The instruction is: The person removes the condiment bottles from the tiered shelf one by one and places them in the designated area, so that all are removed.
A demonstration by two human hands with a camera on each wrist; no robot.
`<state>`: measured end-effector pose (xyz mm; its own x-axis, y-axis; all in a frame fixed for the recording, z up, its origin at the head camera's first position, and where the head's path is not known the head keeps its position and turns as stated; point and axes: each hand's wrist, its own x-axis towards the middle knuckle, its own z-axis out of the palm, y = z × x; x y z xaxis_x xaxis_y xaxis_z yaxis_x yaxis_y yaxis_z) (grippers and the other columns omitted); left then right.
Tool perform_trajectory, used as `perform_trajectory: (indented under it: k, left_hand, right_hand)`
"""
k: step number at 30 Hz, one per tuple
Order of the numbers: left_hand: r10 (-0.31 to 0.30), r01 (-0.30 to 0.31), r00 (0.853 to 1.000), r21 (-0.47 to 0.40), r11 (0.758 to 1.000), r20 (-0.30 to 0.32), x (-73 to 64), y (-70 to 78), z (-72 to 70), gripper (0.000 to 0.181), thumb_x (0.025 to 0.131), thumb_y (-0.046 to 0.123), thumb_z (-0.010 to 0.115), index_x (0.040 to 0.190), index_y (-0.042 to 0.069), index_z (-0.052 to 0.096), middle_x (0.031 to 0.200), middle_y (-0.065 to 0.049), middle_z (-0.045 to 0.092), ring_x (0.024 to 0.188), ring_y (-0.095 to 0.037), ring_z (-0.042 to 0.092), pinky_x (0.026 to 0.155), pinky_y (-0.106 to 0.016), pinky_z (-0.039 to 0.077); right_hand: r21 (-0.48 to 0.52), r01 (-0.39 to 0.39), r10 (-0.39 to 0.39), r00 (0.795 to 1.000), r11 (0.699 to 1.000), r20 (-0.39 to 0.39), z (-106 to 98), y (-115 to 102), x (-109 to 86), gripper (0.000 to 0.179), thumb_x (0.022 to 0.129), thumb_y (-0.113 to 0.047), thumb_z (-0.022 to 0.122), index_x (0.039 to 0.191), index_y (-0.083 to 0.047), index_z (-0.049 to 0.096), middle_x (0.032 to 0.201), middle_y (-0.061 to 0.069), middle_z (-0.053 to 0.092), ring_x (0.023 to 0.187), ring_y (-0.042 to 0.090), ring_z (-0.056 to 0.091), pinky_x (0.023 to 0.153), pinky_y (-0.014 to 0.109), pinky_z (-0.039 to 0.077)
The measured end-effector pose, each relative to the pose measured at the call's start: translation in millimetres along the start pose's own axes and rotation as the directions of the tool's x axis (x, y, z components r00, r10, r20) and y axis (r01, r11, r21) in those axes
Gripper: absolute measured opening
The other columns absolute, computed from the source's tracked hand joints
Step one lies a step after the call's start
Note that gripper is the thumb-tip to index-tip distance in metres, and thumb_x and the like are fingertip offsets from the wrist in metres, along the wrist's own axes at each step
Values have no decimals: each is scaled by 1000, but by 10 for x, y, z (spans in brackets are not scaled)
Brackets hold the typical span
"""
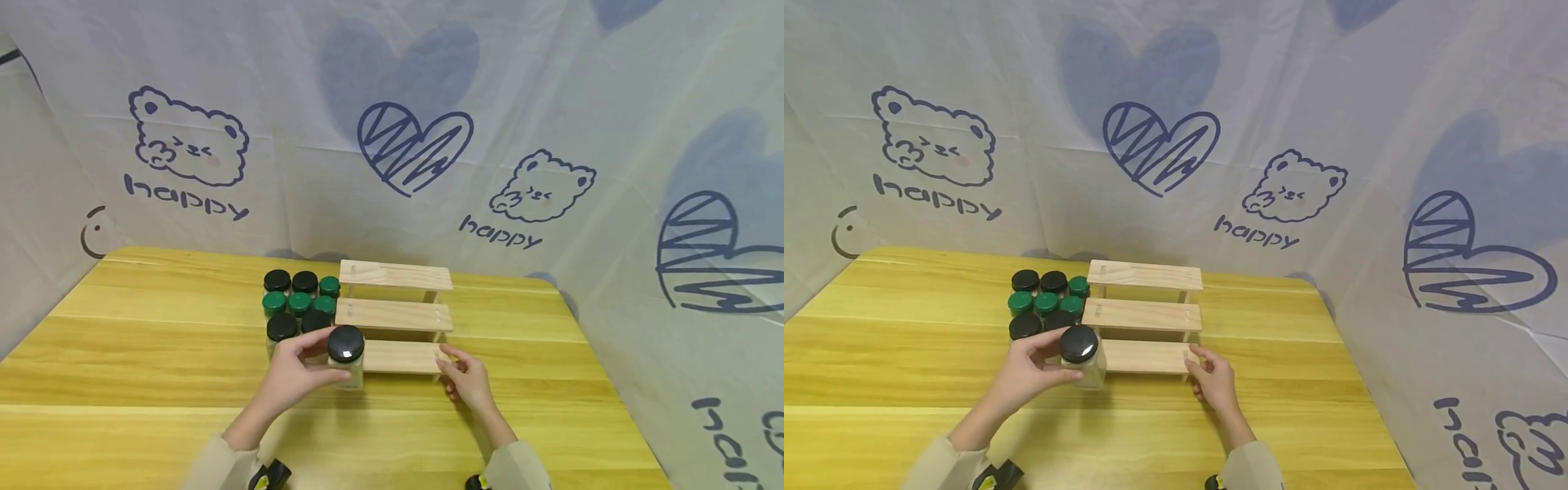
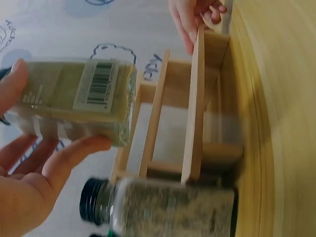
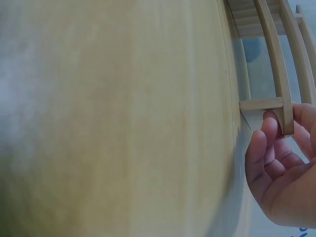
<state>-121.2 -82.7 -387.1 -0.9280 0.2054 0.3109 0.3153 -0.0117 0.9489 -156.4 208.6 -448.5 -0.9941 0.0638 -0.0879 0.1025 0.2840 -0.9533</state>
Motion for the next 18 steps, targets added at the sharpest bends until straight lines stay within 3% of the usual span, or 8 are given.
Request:
perform_trajectory:
  k: [7,15,18]
  left_hand:
    - [108,-107,990,-15,994,94,-59,-20,-211,56,60,-8,77,112,-12,55,103,-25,59,90,-14,61,67,-34,53]
    - [161,-165,986,68,984,50,-154,-33,-429,55,60,-8,77,110,-12,56,102,5,63,89,-10,61,63,-33,53]
    - [179,-181,983,66,981,38,-191,-47,-509,55,59,-12,76,110,-14,54,102,8,63,88,-9,61,61,-33,53]
  right_hand:
    - [-11,8,-8,1000,1000,8,18,-205,-125,35,85,-4,59,119,6,53,64,14,56,40,10,44,36,21,42]
    - [2,20,-20,1000,1000,7,17,-227,-136,35,85,-3,59,119,7,53,61,16,54,40,10,44,35,20,41]
    - [3,18,-18,1000,1000,6,10,-125,-73,37,85,-5,60,119,5,53,61,16,54,39,11,44,35,21,41]
